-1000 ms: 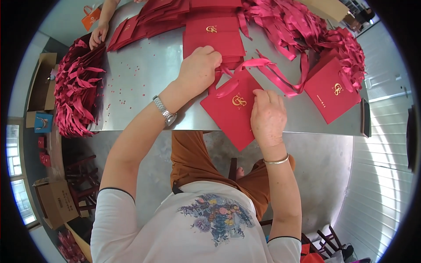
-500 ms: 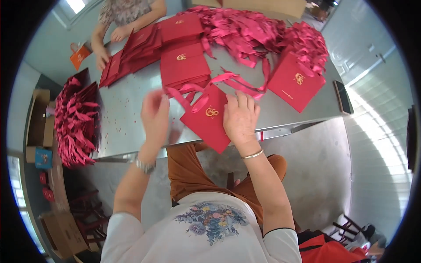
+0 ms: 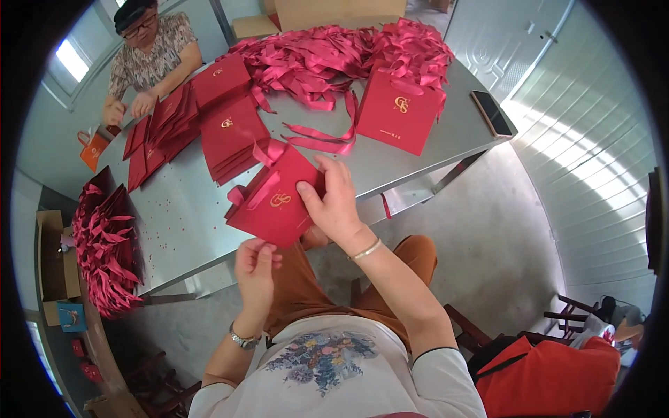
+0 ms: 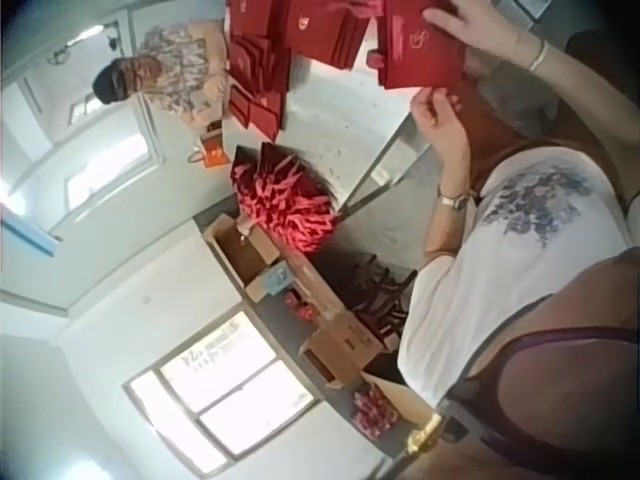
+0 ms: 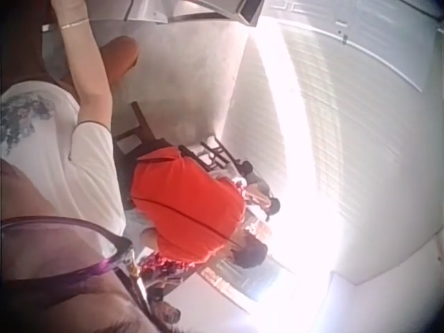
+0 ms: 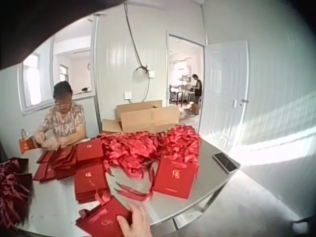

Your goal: The person assembles gift bags by folding red paper packets and threading ribbon handles through the holes by hand.

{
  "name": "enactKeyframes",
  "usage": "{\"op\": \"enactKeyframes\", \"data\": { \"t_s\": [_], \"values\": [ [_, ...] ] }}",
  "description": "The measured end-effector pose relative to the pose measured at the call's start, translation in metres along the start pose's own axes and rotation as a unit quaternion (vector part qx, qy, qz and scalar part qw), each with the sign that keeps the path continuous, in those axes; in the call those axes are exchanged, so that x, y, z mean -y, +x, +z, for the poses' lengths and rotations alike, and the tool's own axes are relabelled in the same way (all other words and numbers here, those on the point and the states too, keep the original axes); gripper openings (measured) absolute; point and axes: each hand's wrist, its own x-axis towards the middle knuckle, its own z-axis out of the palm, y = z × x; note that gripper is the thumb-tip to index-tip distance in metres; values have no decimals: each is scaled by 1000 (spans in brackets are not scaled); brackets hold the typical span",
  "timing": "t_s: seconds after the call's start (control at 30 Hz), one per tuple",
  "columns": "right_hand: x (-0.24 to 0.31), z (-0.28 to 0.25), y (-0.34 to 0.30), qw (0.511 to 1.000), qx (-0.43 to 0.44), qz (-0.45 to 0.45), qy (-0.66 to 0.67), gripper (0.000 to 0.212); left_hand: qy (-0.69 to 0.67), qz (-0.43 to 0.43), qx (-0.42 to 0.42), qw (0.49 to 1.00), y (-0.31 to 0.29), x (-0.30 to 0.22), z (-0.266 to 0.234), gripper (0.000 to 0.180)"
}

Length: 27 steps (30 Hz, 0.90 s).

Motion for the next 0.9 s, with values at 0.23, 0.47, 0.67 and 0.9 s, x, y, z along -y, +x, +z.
{"op": "enactKeyframes", "data": {
  "t_s": [0.23, 0.47, 0.67, 0.9],
  "values": [
    [-6, -80, 20, 940, -205, 152, 226, 14, 152, 136, 70, 976, 49, -39, 50, 28],
    [-82, -128, 74, 944, -310, 115, 21, 14, 507, 418, 140, 740, 162, -21, 141, 43],
    [-121, -105, 70, 948, -240, 172, -116, 19, 617, 324, 74, 713, 203, -20, 135, 19],
    [-124, -94, 73, 946, -258, 130, -149, 29, 492, 404, 96, 765, 186, -45, 152, 38]
  ]
}}
